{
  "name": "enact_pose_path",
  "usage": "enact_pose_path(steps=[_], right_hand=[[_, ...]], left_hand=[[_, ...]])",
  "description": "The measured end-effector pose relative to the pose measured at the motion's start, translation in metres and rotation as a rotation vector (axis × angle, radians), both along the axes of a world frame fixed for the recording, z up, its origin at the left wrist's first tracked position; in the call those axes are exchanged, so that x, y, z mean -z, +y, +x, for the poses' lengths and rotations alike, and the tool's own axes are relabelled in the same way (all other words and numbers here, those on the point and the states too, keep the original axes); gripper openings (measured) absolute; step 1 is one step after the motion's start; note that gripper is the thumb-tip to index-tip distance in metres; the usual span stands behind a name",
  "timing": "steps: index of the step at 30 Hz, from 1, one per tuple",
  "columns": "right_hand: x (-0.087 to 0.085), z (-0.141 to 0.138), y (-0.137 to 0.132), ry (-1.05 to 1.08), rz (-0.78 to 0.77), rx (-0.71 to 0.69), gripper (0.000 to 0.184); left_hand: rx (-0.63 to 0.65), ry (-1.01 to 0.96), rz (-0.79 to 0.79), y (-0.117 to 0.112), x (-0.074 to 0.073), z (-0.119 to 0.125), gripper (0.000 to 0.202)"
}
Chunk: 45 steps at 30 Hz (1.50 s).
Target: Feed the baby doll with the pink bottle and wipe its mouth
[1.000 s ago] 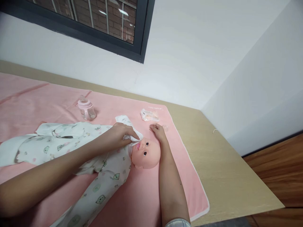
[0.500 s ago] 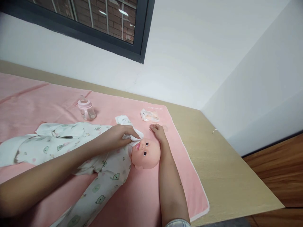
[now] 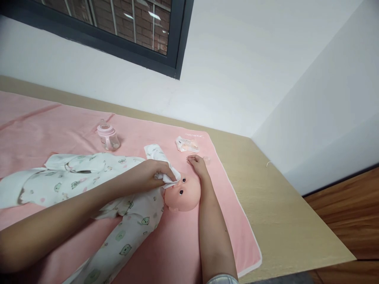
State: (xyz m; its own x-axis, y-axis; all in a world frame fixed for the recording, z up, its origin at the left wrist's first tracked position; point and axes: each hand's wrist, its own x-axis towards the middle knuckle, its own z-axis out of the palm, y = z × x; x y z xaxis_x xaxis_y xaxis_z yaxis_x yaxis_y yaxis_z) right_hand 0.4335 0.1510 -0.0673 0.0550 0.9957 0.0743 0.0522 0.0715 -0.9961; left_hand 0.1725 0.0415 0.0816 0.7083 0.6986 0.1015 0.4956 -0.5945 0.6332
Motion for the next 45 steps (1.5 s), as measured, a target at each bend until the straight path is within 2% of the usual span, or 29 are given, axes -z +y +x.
enact_pose_path(steps=[5, 17, 23, 27, 30, 38, 45], right_hand=[[-0.001, 0.0, 0.0, 0.004, -0.005, -0.003, 0.029], [-0.001, -0.001, -0.001, 0.007, -0.01, 0.004, 0.03], [-0.001, 0.0, -0.001, 0.01, -0.014, 0.005, 0.029], [-0.001, 0.0, -0.002, 0.01, -0.018, 0.004, 0.027], [0.0, 0.0, 0.0, 0.01, -0.015, 0.004, 0.028], [0.001, 0.0, 0.001, -0.002, -0.013, 0.0, 0.028], [0.0, 0.0, 0.0, -0.001, -0.003, -0.012, 0.028]], left_hand=[[-0.026, -0.009, 0.029, 0.002, 0.005, 0.0, 0.032], [-0.049, -0.044, 0.085, 0.009, 0.015, 0.002, 0.027], [-0.04, -0.069, 0.063, 0.007, 0.01, -0.002, 0.026], [0.023, -0.122, 0.019, 0.007, 0.002, -0.007, 0.023], [0.059, -0.09, 0.036, 0.006, -0.001, -0.007, 0.02], [0.105, 0.004, 0.02, 0.005, 0.0, -0.005, 0.015], [0.092, 0.071, 0.055, 0.005, 0.003, -0.001, 0.029]])
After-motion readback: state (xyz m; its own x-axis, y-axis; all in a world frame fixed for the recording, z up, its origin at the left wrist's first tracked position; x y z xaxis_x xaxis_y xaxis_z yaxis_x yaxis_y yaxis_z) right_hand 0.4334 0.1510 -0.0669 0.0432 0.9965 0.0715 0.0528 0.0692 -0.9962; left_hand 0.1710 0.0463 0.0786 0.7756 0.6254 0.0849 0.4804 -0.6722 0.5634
